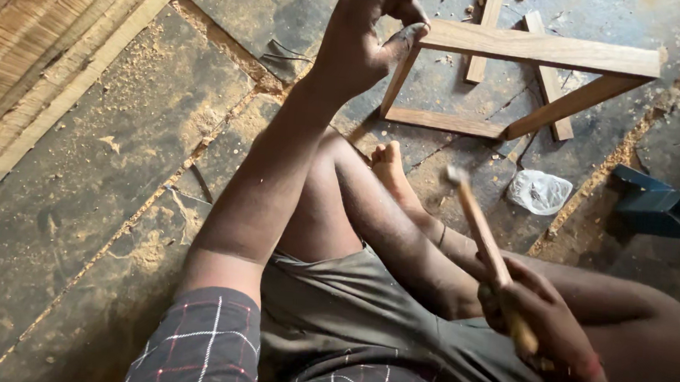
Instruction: The person assembles a wooden frame by joining slats and hitting them with a hammer. They then use a measuring tape to check the dimensions and continue the assembly on the floor.
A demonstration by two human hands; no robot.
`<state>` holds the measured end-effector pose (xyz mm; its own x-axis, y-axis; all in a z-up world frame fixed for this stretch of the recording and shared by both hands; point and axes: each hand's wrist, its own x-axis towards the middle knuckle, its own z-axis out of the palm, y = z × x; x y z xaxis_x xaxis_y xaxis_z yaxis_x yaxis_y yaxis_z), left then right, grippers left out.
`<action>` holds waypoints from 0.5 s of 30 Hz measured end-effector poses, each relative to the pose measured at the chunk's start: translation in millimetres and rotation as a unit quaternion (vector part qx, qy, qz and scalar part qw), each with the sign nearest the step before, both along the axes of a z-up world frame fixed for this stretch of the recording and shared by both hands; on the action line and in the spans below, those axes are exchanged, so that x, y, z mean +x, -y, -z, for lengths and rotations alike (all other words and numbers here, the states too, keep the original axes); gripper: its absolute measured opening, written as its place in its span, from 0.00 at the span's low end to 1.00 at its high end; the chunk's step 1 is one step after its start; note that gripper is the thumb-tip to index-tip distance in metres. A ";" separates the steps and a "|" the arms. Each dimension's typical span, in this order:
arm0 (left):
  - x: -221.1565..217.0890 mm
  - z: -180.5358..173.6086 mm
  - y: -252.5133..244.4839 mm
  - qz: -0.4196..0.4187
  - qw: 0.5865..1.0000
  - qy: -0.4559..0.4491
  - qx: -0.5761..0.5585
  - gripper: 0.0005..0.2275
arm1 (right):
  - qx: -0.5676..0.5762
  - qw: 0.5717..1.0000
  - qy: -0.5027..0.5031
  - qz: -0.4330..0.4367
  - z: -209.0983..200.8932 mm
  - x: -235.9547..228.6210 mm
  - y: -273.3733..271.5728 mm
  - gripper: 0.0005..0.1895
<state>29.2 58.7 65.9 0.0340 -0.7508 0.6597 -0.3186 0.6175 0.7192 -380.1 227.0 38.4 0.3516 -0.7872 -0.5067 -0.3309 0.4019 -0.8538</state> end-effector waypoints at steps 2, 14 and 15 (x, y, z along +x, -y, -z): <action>1.7 -2.2 2.3 -0.006 1.000 0.012 -0.006 0.19 | -0.076 0.995 -0.032 -0.056 -47.0 7.4 7.1 0.31; -0.9 -2.6 -0.3 -0.019 1.000 0.012 -0.004 0.24 | -0.565 0.730 -0.338 -0.181 -161.6 88.5 78.2 0.39; -0.8 -2.4 0.3 -0.013 1.000 0.009 -0.002 0.25 | -0.581 0.719 -0.336 -0.179 -162.8 90.0 79.4 0.40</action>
<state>28.4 58.4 68.3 0.0414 -0.7473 0.6632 -0.3481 0.6114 0.7107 -290.0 147.6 201.2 0.6205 -0.7362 0.2701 -0.7303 -0.6680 -0.1430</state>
